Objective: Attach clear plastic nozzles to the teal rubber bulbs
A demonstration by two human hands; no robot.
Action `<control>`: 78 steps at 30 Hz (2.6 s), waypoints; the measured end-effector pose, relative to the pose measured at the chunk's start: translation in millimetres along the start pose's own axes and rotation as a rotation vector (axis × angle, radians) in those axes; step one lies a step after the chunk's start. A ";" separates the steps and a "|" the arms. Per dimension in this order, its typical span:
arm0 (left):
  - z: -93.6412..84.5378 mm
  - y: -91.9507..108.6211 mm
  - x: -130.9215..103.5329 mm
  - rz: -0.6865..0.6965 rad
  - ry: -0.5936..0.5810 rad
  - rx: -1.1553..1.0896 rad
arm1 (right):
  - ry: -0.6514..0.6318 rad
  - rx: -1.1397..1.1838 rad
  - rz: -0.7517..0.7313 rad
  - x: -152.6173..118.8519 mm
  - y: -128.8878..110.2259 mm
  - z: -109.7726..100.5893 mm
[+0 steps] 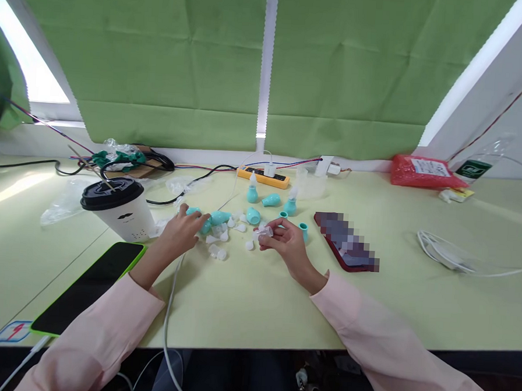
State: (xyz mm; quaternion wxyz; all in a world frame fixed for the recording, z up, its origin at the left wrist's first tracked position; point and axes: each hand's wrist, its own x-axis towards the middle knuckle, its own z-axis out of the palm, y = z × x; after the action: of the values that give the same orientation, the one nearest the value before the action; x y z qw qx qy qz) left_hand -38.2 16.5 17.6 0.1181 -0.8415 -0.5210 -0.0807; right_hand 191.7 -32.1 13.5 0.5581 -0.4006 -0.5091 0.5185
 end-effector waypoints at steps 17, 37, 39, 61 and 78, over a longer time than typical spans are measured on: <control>-17.3 54.5 -3.0 -0.264 -0.198 -2.143 | 0.005 -0.250 -0.353 -14.4 3.7 8.6; -10.4 55.0 -5.0 -0.251 -0.238 -1.830 | 0.128 -0.652 -0.566 -16.8 15.2 13.9; -7.9 57.8 -6.4 -0.246 -0.198 -1.727 | 0.140 -0.667 -0.589 -17.1 15.5 13.5; -14.6 60.1 -12.0 -0.141 -0.100 -1.562 | 0.014 -1.152 -1.027 -21.5 14.8 -0.2; -23.7 60.5 -14.4 -0.047 -0.095 -1.710 | 0.125 -1.066 -0.933 -24.4 19.3 9.2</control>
State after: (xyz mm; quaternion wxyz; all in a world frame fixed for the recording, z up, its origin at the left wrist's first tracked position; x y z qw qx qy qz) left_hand 9.3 -28.4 29.7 -0.5809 -0.6327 -0.3027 -0.4130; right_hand 180.7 -54.1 -7.7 0.4783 -0.3884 -0.7788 -0.1180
